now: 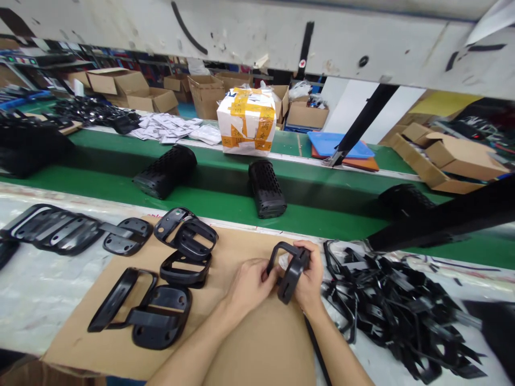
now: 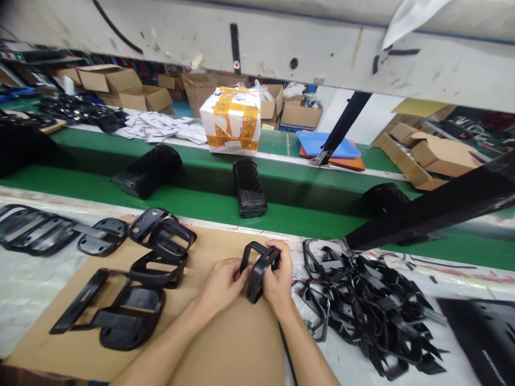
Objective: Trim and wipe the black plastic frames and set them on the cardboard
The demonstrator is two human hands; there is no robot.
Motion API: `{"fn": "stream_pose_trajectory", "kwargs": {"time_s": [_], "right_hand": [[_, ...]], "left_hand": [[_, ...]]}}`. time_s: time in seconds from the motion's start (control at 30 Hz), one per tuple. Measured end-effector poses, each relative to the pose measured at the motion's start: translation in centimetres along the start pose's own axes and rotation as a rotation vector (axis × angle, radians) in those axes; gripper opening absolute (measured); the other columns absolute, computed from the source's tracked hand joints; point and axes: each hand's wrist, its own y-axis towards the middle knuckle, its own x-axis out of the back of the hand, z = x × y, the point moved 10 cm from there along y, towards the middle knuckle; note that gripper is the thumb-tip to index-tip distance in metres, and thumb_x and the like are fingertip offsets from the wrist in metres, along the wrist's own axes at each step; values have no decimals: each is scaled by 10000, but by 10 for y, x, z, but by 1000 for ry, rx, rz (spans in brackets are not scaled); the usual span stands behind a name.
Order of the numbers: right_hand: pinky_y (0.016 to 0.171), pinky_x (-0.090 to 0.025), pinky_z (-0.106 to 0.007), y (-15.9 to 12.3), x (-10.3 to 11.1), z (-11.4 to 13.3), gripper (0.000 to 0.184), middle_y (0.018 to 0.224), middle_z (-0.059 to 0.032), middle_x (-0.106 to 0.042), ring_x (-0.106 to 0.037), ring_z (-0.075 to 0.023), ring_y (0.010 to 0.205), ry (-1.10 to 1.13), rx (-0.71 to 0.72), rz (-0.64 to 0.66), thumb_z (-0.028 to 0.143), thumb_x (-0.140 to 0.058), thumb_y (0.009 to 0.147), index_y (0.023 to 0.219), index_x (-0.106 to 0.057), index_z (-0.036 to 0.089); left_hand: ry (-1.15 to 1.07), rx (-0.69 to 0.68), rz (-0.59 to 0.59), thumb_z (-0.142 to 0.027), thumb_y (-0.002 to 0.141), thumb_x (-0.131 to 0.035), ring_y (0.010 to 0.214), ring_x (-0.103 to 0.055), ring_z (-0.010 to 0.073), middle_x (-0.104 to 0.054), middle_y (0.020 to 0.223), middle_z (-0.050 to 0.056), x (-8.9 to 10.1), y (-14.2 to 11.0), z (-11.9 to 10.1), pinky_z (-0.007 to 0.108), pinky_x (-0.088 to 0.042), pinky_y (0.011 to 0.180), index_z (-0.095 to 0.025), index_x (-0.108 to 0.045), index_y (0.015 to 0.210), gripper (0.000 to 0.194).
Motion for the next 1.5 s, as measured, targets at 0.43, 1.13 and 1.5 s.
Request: {"fn": "stream_pose_trajectory", "kwargs": {"time_s": [0.43,1.13,1.5], "right_hand": [[807,-530,-368,0,-9,16,255,993,-37,-649,-638,-236,907,-25,118,113,150,-562,918,1142,-632,252],[930,-662,-526,-131,53,16,447,1367,-143,-641,-705,-371,1182,-625,9,329,267,-567,990,1430,-628,311],[918,-637,-425,-116,72,1,482,1231,-128,-772,-755,-319,1061,-329,-518,286,378,-534,981,1392,-725,214]], "left_hand": [[-20,-25,15,-337,943,-659,601,-513,216,-603,636,53,5,5,3,307,-294,662,-230,-580,606,362],[683,-221,-211,-66,854,-584,1473,-425,385,-493,1550,190,47,0,19,601,-328,1250,-173,-620,1370,529],[766,-223,-151,-192,872,-654,1534,-372,417,-443,1613,232,40,-3,18,623,-302,1272,-123,-542,1460,603]]}}
